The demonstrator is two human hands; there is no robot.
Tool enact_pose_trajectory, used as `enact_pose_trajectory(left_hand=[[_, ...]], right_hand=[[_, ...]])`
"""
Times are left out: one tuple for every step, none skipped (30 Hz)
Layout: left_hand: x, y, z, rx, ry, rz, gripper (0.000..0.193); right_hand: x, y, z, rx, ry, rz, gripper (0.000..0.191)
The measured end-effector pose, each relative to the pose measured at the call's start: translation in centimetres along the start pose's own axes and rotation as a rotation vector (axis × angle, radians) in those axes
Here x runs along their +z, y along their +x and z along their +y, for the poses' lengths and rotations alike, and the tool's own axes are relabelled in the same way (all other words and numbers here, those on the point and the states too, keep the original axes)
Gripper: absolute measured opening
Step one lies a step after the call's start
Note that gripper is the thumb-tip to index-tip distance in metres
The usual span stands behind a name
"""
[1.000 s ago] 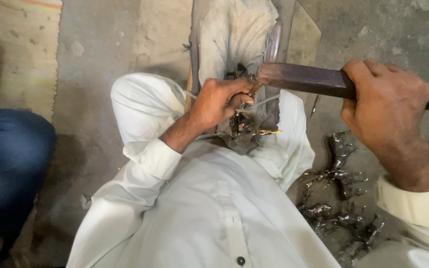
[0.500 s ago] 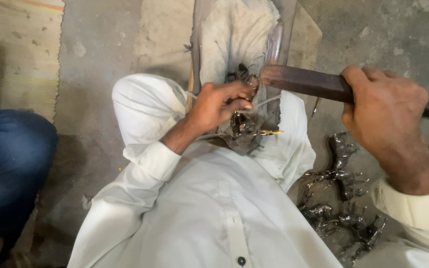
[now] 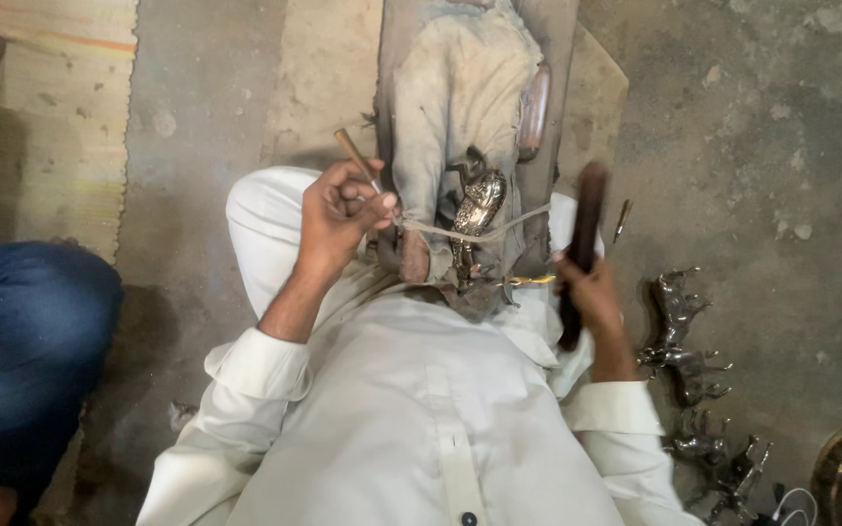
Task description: The person sits on the floor with a small metal animal figurine clamped on a lap board and hammers a punch against the figurine with a wooden mallet, repositioning the punch and turning the figurine to work different spots. Finished metal figurines lie on the floor beside them.
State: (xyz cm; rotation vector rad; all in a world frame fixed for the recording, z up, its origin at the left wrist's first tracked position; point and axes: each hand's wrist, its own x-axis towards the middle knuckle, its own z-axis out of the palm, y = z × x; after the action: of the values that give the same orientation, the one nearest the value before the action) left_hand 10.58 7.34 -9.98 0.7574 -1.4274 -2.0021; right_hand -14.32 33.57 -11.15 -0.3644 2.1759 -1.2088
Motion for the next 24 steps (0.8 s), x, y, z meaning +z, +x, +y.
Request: enact_pose_trajectory(left_hand=[[-0.3, -0.2, 0.1, -0.010, 0.005, -0.010, 0.040], [-0.6, -0.3, 0.1, -0.024, 0.009, -0.020, 0.040], [-0.6, -0.4, 0.1, -0.038, 0.013, -0.026, 0.040], [-0.7, -0.3, 0.2, -0.038, 0.030, -0.042, 0.041], [-0.6, -0.1, 0.3, -0.039, 0.045, -0.066, 0.042], [-0.4, 0.2, 0.4, -0.038, 0.059, -0.093, 0.042], [0.0, 0.6, 0.4, -0.031, 0.060, -0.123, 0.043], [0.4, 1.0, 0.6, -0.023, 0.061, -0.146, 0.044], [0.8, 1.3, 0.8, -0.018, 0.063, -0.165, 0.045], [1.2, 1.5, 1.0, 0.016, 0.062, -0.192, 0.043], [1.6, 1.8, 1.4, 0.051, 0.061, -0.219, 0.042], [2.0, 2.1, 1.8, 0.087, 0.060, -0.245, 0.041], [2.3, 2.3, 2.2, 0.104, 0.118, -0.265, 0.040], [2.6, 2.5, 2.7, 0.119, 0.177, -0.285, 0.039], [2.9, 2.7, 3.2, 0.134, 0.237, -0.307, 0.038], [3.3, 3.0, 3.7, 0.187, 0.315, -0.339, 0.036], [3.7, 3.3, 4.2, 0.241, 0.393, -0.371, 0.035], [4.2, 3.6, 4.6, 0.296, 0.471, -0.403, 0.034], [4.7, 4.1, 4.9, 0.372, 0.498, -0.466, 0.033], [5.3, 4.5, 5.2, 0.447, 0.524, -0.528, 0.033], [5.8, 4.8, 5.4, 0.521, 0.547, -0.591, 0.032], [6.2, 5.1, 5.5, 0.547, 0.573, -0.640, 0.031], [6.7, 5.4, 5.6, 0.573, 0.600, -0.686, 0.029], [7.1, 5.7, 5.6, 0.599, 0.627, -0.731, 0.028]], right_hand=[[1.1, -0.8, 0.4, -0.003, 0.053, 0.006, 0.014], [1.2, -1.1, 0.5, -0.004, 0.120, 0.047, 0.016], [1.4, -1.3, 0.6, -0.006, 0.185, 0.083, 0.019], [1.7, -1.4, 0.7, -0.009, 0.253, 0.119, 0.022], [1.8, -1.6, 0.3, -0.005, 0.219, 0.107, 0.021], [1.8, -1.6, -0.1, -0.002, 0.183, 0.099, 0.021], [1.8, -1.5, -0.5, -0.003, 0.144, 0.088, 0.020], [1.8, -1.4, -0.9, -0.005, 0.131, 0.094, 0.019], [1.9, -1.3, -1.3, -0.005, 0.118, 0.097, 0.018], [2.0, -1.2, -1.5, -0.003, 0.109, 0.100, 0.017], [2.1, -1.2, -1.7, -0.021, 0.107, 0.088, 0.018], [2.2, -1.1, -1.7, -0.040, 0.104, 0.076, 0.018], [2.3, -1.1, -1.7, -0.060, 0.101, 0.064, 0.019], [2.5, -1.1, -1.7, -0.057, 0.098, 0.075, 0.018], [2.6, -1.2, -1.5, -0.053, 0.097, 0.088, 0.018], [2.6, -1.2, -1.4, -0.050, 0.096, 0.101, 0.017], [2.7, -1.2, -1.1, -0.042, 0.091, 0.112, 0.017], [2.7, -1.2, -0.9, -0.034, 0.086, 0.123, 0.017], [2.7, -1.2, -0.6, -0.025, 0.081, 0.135, 0.017], [2.6, -1.1, -0.4, -0.024, 0.136, 0.097, 0.018], [2.4, -1.1, -0.1, -0.023, 0.190, 0.060, 0.018], [2.2, -1.1, 0.2, -0.023, 0.243, 0.022, 0.019], [1.8, -1.1, 0.3, -0.014, 0.266, -0.016, 0.020], [1.3, -1.1, 0.5, -0.004, 0.288, -0.055, 0.022]])
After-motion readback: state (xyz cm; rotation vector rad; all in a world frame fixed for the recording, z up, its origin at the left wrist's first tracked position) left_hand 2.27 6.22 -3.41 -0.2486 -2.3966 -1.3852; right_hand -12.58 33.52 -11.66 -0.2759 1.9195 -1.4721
